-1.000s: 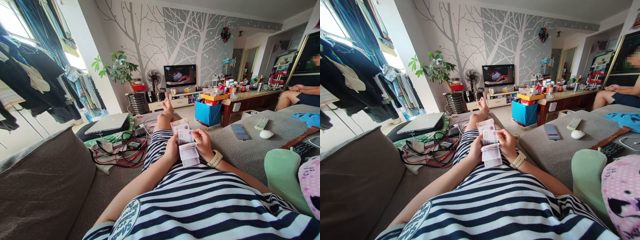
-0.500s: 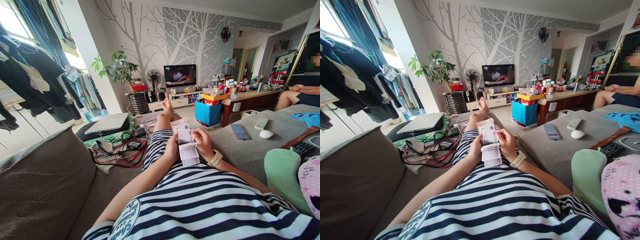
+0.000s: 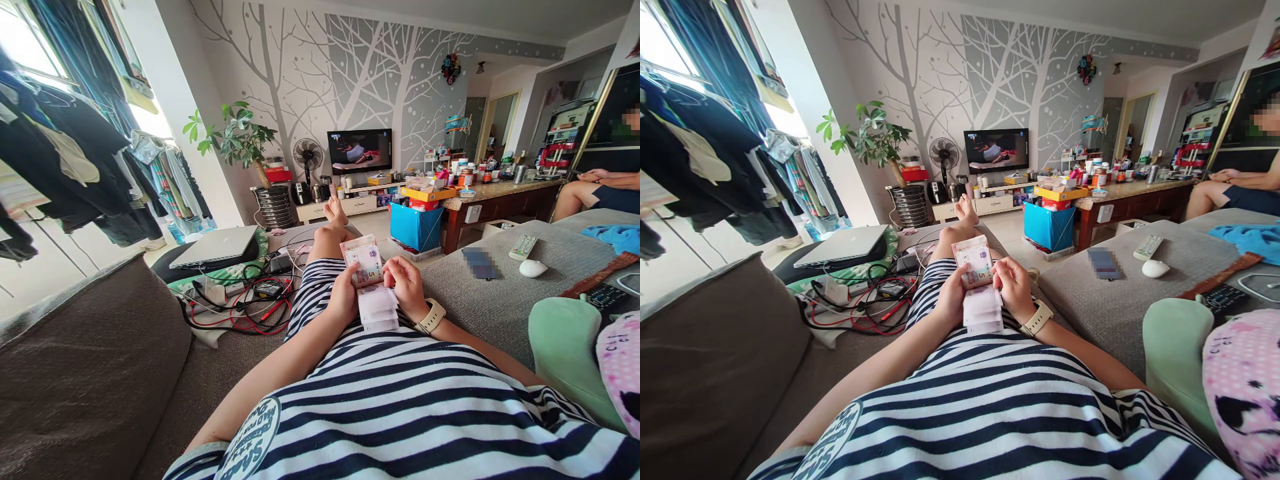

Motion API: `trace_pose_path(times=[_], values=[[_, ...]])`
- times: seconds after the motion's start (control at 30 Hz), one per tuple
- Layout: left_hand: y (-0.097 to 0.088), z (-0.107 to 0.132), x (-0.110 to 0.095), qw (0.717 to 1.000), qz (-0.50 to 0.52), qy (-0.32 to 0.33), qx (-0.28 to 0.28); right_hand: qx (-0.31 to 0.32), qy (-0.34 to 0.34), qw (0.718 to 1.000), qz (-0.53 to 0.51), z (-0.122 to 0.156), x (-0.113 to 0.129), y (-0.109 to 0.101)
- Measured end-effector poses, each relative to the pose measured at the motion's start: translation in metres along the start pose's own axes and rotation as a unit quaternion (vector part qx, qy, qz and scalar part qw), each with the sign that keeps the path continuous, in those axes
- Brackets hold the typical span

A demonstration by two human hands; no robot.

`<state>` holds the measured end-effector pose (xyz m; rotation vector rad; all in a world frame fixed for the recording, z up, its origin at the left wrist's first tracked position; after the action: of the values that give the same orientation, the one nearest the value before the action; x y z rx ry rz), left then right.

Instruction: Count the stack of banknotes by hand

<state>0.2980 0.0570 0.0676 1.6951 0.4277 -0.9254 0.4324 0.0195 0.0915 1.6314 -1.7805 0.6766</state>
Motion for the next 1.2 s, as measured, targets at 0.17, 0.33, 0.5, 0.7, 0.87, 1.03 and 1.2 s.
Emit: trace_pose_path(times=[0.17, 0.33, 0.5, 0.7, 0.87, 1.03, 1.2], values=[[-0.004, 0.0, -0.001, 1.0, -0.009, 0.009, 0.004, -0.003, 0.014, 1.0, -0.01, -0.001, -0.006, 0.0], [-0.002, 0.003, -0.006, 0.999, -0.046, 0.016, 0.012, -0.054, 0.034, 0.998, 0.012, -0.003, -0.01, -0.008], [-0.003, 0.004, -0.007, 0.999, -0.05, 0.018, 0.003, -0.034, 0.033, 0.999, 0.019, -0.002, -0.01, -0.005], [-0.006, 0.004, -0.005, 0.998, -0.051, 0.021, 0.013, -0.011, 0.044, 0.999, -0.002, 0.0, -0.015, 0.001], [-0.006, 0.002, -0.002, 0.999, -0.033, 0.015, 0.015, -0.021, 0.047, 0.999, 0.014, 0.0, -0.016, 0.0], [-0.007, 0.002, -0.001, 1.0, 0.0, 0.007, -0.026, -0.022, 0.034, 0.999, 0.02, 0.001, -0.01, -0.001], [0.0, 0.002, -0.003, 1.0, -0.01, 0.014, -0.005, -0.019, 0.031, 0.999, 0.021, 0.0, -0.007, -0.001]])
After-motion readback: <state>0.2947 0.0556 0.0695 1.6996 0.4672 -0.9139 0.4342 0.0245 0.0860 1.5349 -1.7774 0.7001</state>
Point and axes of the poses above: each hand's wrist, its own z-axis away from the middle knuckle, its own y-axis out of the palm, x = y × z, the point moved 9 cm from there along -z, towards the middle knuckle, and after that the axes turned 10 degrees about x, right-handed, at the moved point
